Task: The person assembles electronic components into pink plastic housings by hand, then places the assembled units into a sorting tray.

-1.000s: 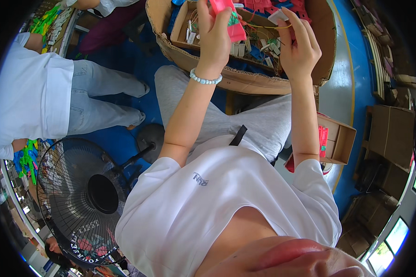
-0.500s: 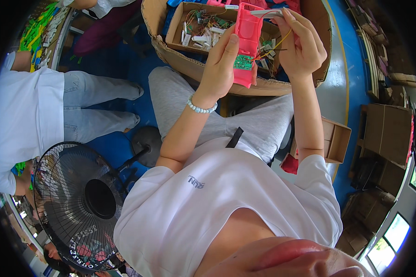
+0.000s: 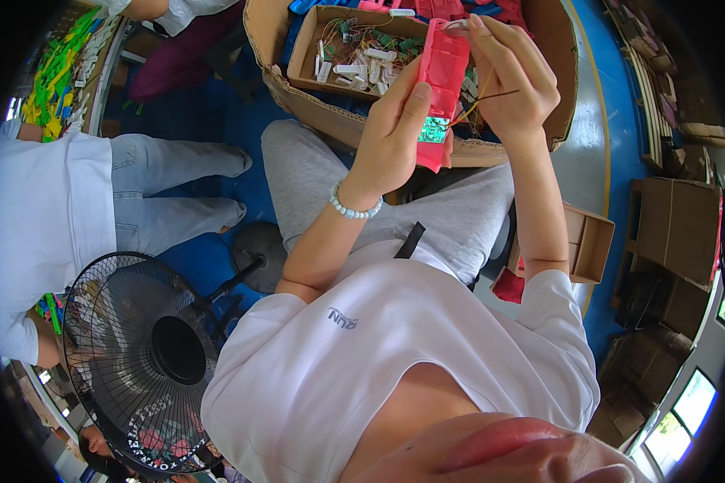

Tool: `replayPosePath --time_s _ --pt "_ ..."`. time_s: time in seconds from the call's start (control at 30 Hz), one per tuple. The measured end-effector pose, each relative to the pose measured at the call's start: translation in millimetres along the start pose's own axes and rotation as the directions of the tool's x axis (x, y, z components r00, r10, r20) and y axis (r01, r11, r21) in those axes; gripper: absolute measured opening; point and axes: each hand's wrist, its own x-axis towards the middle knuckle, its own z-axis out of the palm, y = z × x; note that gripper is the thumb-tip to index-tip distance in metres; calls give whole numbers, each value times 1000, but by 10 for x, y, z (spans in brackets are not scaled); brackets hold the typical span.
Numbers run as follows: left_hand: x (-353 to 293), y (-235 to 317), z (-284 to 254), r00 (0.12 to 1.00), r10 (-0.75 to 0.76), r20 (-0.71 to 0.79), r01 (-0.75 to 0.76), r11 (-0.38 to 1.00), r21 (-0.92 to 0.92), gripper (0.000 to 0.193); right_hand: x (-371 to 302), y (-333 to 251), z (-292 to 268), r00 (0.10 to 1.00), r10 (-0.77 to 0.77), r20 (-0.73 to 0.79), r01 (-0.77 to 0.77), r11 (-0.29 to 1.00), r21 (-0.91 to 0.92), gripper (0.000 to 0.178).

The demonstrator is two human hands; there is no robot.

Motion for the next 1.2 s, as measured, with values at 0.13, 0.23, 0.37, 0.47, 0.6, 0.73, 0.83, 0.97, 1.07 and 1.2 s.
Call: replayPosePath --time_s 0.13,0.23,0.37,0.47,0.6,0.73,0.83,0.97,1.07,1.2 --pt "-1 40 28 1000 -6 15 6 1000 -13 46 6 -56 -82 980 159 123 -168 984 66 20" --pt "-16 37 9 999 -38 23 42 978 -203 44 71 99 -199 913 116 391 -247 920 304 27" --pt "-27 87 12 989 -147 32 146 888 -437 41 -284 18 -47 708 538 457 -677 334 656 41" --pt "-74 53 66 981 -175 81 192 886 -422 42 -365 33 104 833 494 247 -543 649 532 28" --pt "-180 135 124 992 -101 77 119 951 -287 43 -403 46 190 907 412 84 -409 819 402 17" --pt "-166 23 34 999 -35 -19 33 995 -92 42 -566 -250 340 616 693 374 -673 216 708 19" --pt "-157 -54 -100 1000 -14 -15 15 1000 10 37 -662 -327 302 510 695 507 -733 42 679 23" --pt "-123 -136 -229 998 27 -51 -29 998 -49 27 -676 -273 135 486 601 634 -752 -83 654 29" --pt "-93 -195 -298 995 86 -41 -86 996 18 27 -639 -281 4 472 473 744 -704 -305 641 36" --pt "-86 -341 -336 967 256 -12 -245 938 246 30 -639 -322 11 479 501 720 -704 -271 657 31"
